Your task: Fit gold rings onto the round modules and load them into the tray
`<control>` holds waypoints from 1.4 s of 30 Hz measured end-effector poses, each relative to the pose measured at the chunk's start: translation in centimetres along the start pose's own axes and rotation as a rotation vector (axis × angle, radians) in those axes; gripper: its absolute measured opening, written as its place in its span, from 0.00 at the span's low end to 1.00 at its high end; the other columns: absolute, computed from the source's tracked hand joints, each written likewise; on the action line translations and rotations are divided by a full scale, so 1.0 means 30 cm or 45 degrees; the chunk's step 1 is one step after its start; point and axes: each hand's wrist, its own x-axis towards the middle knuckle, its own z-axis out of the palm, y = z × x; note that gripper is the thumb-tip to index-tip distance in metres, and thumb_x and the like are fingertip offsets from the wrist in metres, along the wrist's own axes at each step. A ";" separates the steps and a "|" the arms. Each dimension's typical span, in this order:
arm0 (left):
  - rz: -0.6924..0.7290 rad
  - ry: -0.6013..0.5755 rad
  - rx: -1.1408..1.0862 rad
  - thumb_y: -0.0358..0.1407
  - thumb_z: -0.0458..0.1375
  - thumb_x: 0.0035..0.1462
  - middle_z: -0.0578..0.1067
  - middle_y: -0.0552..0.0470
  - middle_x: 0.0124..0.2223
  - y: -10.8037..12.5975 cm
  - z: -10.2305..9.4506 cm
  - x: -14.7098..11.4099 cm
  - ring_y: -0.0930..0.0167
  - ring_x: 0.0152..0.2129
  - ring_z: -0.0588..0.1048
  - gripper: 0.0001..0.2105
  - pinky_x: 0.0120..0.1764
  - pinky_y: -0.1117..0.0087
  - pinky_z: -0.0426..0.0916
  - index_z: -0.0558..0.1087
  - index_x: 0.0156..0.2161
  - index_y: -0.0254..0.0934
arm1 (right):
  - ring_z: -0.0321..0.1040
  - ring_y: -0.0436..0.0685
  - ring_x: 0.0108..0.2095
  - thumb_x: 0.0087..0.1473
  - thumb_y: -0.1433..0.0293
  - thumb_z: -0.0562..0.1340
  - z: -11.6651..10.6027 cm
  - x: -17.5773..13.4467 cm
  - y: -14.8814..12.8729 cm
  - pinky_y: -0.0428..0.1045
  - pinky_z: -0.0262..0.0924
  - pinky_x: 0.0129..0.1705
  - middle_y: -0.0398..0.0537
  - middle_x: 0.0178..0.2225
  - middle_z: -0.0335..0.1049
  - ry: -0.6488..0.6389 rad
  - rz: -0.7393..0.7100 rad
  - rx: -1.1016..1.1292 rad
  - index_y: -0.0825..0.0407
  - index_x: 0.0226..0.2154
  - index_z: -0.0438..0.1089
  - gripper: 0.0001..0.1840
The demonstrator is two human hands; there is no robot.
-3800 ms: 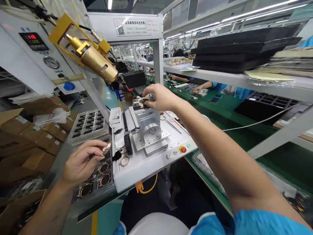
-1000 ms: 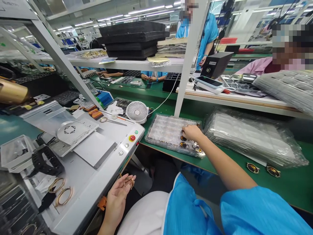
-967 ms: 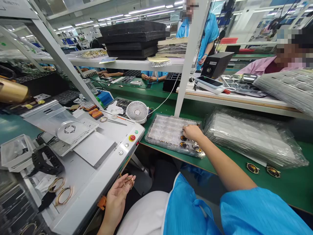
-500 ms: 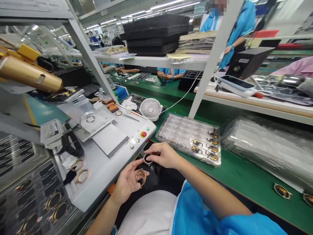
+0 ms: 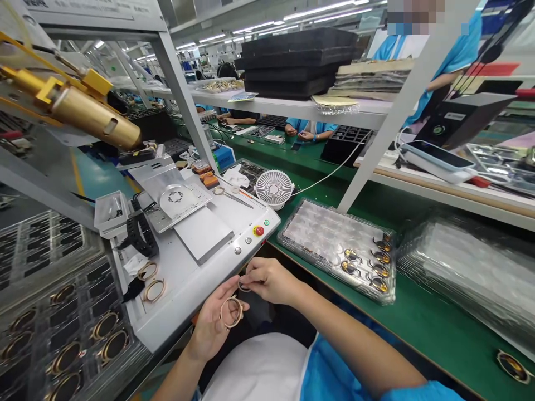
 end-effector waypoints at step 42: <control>0.356 0.056 1.442 0.32 0.69 0.53 0.54 0.34 0.74 -0.028 0.031 -0.056 0.48 0.61 0.72 0.45 0.57 0.49 0.74 0.54 0.73 0.42 | 0.76 0.58 0.38 0.53 0.55 0.71 0.184 0.001 -0.019 0.53 0.72 0.42 0.53 0.40 0.79 0.370 0.763 0.553 0.53 0.48 0.76 0.25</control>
